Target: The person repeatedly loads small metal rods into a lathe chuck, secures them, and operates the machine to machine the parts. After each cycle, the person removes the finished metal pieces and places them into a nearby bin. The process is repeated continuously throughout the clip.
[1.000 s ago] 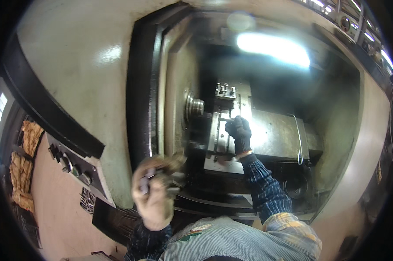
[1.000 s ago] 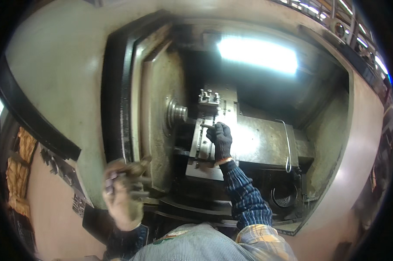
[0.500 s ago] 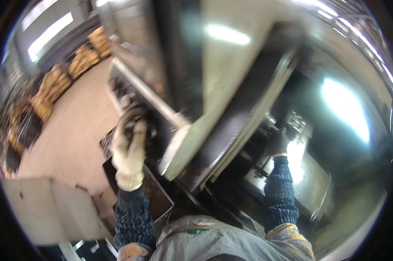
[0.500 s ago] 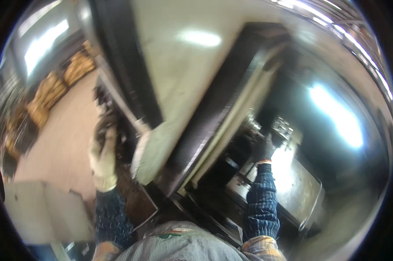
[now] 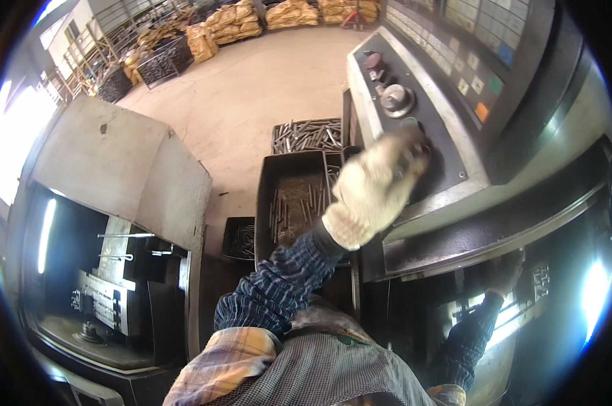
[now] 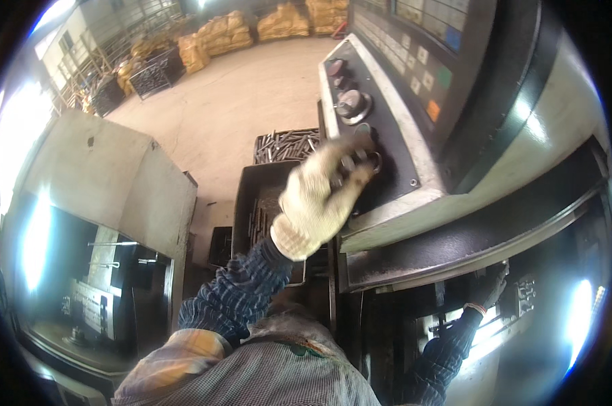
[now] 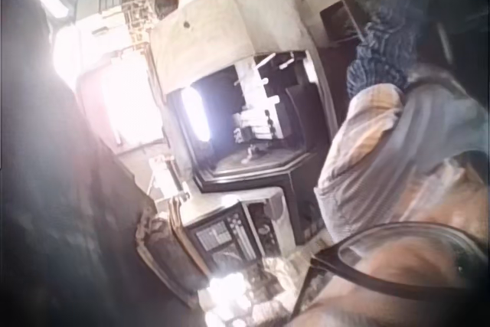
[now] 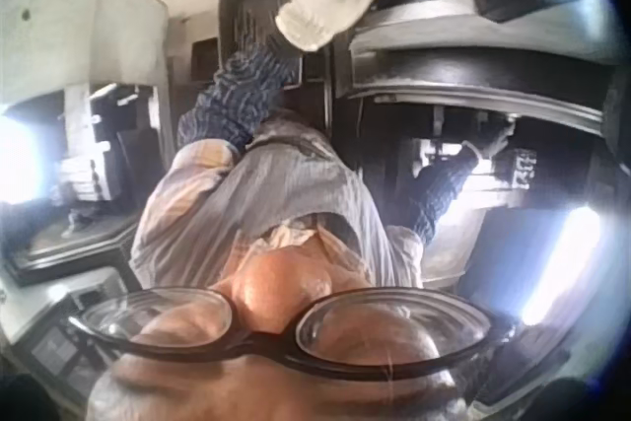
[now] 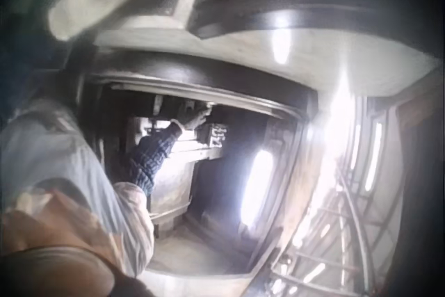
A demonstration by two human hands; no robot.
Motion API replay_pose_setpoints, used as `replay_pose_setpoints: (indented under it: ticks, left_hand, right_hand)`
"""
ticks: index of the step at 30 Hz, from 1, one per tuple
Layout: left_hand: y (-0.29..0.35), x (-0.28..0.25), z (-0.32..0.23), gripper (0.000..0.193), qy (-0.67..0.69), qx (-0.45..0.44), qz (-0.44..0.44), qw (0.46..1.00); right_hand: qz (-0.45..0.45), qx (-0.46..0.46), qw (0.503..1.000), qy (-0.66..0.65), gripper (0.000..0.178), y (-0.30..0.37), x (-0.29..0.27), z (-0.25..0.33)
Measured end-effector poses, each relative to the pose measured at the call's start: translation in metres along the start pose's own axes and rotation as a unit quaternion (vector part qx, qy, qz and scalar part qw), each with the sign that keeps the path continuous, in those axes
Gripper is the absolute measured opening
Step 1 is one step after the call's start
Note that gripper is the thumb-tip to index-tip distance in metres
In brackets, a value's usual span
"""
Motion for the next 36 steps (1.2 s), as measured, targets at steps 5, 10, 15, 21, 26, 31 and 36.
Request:
replay_pose_setpoints:
  ticks: [5, 10, 15, 21, 26, 31, 36]
  left_hand:
    - [0.013, 0.003, -0.017, 0.032, -0.090, 0.065, 0.085, 0.990]
    - [0.012, -0.001, -0.016, 0.028, 0.008, 0.047, 0.101, 0.994]
    - [0.065, -0.042, -0.029, 0.034, 0.068, 0.066, 0.076, 0.993]
    - [0.105, -0.144, -0.015, 0.033, 0.001, 0.012, 0.102, 0.995]
    - [0.125, -0.256, -0.027, 0.032, -0.102, 0.005, 0.058, 0.993]
    - [0.161, -0.367, -0.047, 0.038, -0.144, -0.015, -0.017, 0.989]
    - [0.208, -0.476, -0.062, 0.033, -0.149, -0.126, -0.049, 0.980]
  right_hand:
    - [0.037, 0.053, 0.989, -0.132, 0.064, 0.010, 0.006, 0.034]
    - [-0.031, -0.138, 0.859, 0.492, 0.072, -0.020, -0.005, -0.010]
    - [-0.243, -0.144, 0.835, 0.473, 0.058, 0.024, -0.034, 0.073]
    - [-0.416, -0.291, 0.793, 0.338, 0.055, 0.188, -0.040, 0.273]
    - [-0.159, -0.409, 0.898, 0.029, 0.050, 0.266, 0.053, 0.386]
    - [0.403, -0.342, 0.832, -0.171, 0.046, 0.435, 0.262, 0.472]
    - [0.670, -0.420, 0.609, -0.059, 0.042, 0.657, 0.346, 0.510]
Point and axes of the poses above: each hand's wrist, its own y-axis away from the middle knuckle, its own x-axis out of the palm, z = x × y, the point moved 9 cm from there along -y, towards the middle knuckle, and after that the axes turned 13 degrees about x, right-handed, at the moved point
